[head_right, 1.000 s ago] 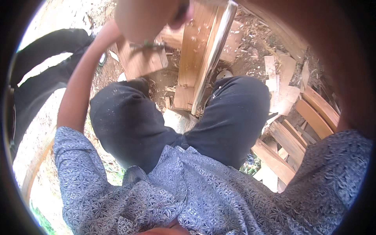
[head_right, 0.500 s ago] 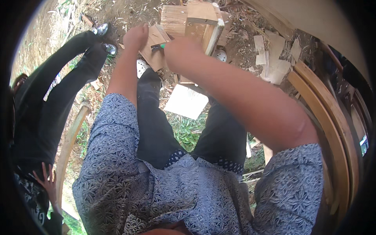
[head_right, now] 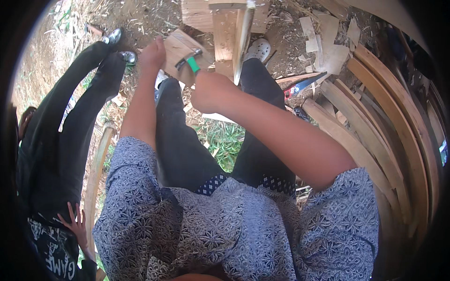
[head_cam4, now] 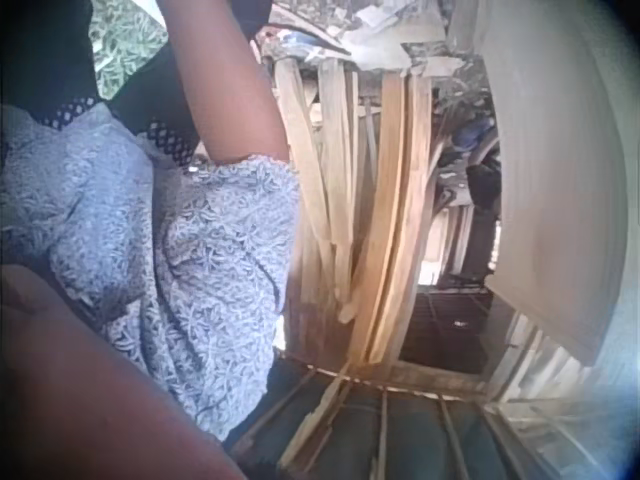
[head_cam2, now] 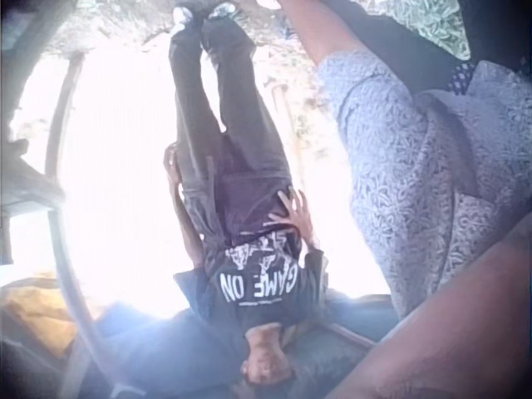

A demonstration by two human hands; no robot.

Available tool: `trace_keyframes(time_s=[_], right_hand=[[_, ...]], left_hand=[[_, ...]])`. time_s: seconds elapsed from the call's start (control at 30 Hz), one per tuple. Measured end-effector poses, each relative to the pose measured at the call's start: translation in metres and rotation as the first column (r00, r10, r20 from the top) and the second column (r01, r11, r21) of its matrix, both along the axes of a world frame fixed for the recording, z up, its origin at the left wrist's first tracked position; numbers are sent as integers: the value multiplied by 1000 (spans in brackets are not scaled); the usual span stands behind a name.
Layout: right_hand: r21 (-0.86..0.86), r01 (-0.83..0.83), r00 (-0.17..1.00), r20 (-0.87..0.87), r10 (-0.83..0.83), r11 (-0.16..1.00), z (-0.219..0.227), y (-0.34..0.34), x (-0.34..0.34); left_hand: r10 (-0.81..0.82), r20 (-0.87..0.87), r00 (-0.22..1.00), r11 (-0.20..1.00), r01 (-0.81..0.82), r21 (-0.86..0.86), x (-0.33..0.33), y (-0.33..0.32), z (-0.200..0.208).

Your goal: The person sits on the ground and uses a chisel to carve a piece of wood resting on their lap. They then use a hammer to strike the chisel and shape the wood further. The person continues to alternate between chiseling and hammering to refine the wooden object.

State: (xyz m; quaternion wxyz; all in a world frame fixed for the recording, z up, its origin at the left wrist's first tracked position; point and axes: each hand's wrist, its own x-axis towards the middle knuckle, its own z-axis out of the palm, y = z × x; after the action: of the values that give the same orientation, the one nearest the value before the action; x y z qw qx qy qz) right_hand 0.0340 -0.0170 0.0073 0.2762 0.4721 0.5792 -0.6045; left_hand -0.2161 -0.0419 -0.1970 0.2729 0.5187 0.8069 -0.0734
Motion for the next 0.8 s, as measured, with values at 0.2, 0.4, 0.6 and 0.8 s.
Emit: trace_keyframes(time_s=[0.2, 0.4, 0.6, 0.8], right_hand=[[142, 26, 997, 73, -37, 989, 11, -41, -12], [134, -1, 996, 83, -10, 991, -20, -22, -7], [100, -181, 983, 63, 175, 978, -24, 22, -19], [64, -307, 951, 44, 305, 950, -30, 47, -11]], left_hand=[[323, 200, 925, 921, -356, 157, 22, -60, -13], [365, 89, 927, 931, -364, -24, 19, -51, -14], [265, -80, 961, 957, -272, -102, 20, -28, -10], [270, -90, 959, 961, -275, -42, 25, -15, -11]])
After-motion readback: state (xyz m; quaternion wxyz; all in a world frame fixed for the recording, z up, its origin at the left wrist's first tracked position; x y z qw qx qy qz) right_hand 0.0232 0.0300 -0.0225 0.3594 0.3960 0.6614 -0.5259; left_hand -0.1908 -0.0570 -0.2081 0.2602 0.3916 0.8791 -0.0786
